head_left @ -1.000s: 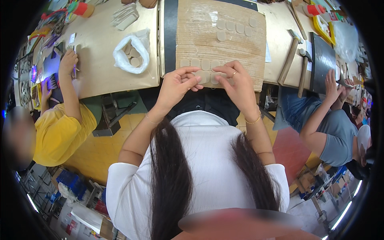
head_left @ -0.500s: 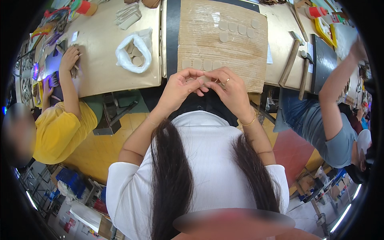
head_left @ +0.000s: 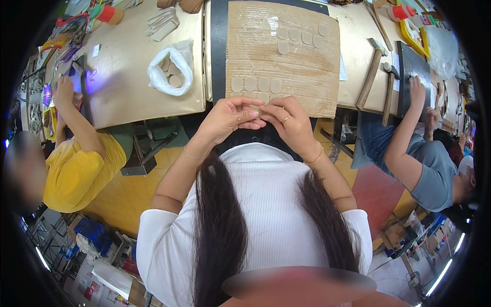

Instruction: The person unpacks small flat craft pieces from a plastic bag and arranges them in neat rows on a wooden board. They handle the pieces one by one, placing them in a grid pattern across the surface.

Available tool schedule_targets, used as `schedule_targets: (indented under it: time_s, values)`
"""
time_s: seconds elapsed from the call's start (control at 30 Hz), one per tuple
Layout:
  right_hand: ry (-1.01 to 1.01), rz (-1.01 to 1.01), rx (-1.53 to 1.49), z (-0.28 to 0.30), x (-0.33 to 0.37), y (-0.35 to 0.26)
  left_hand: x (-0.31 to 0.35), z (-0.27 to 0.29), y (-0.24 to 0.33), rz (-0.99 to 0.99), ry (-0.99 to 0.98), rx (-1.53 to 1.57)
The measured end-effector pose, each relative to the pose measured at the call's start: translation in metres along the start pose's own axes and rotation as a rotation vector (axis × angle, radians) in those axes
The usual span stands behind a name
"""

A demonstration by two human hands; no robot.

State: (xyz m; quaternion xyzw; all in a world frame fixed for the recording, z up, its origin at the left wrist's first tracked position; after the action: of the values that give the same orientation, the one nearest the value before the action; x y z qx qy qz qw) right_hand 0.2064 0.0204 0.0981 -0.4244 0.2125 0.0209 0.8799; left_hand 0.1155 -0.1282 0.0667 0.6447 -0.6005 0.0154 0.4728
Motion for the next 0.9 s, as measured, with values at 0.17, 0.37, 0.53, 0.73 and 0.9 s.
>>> schedule_targets:
  time_s: [0.17,0.37,0.53,0.73,0.9]
  values:
    - [-0.06,-0.164,-0.152,0.0,0.006,0.002,-0.001,0.002,-0.009,0.087,-0.088,0.076]
    - [-0.051,-0.249,-0.249,-0.003,0.004,0.0,-0.001,0.001,-0.01,0.06,-0.155,0.29]
    - [-0.09,-0.361,-0.275,-0.002,0.004,0.002,0.0,-0.003,-0.009,-0.037,-0.141,0.183]
    - [-0.049,-0.359,-0.26,-0.004,0.01,0.001,-0.003,-0.002,-0.009,-0.058,-0.139,0.176]
    - [-0.062,-0.377,-0.332,-0.005,0.012,0.005,-0.002,-0.005,-0.011,0.001,-0.112,0.164]
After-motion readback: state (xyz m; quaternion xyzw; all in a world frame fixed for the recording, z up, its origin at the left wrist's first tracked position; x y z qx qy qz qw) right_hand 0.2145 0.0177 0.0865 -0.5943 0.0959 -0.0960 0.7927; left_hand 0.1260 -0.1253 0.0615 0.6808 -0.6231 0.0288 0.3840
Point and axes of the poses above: each hand's wrist, its own x-axis away from the middle knuckle, its own z-axis out of the back of the hand, y = z × x, the point moved 3 cm from there along -x, towards the middle knuckle, and after that the axes turned 2 degrees about -x, right-handed, at the moved point
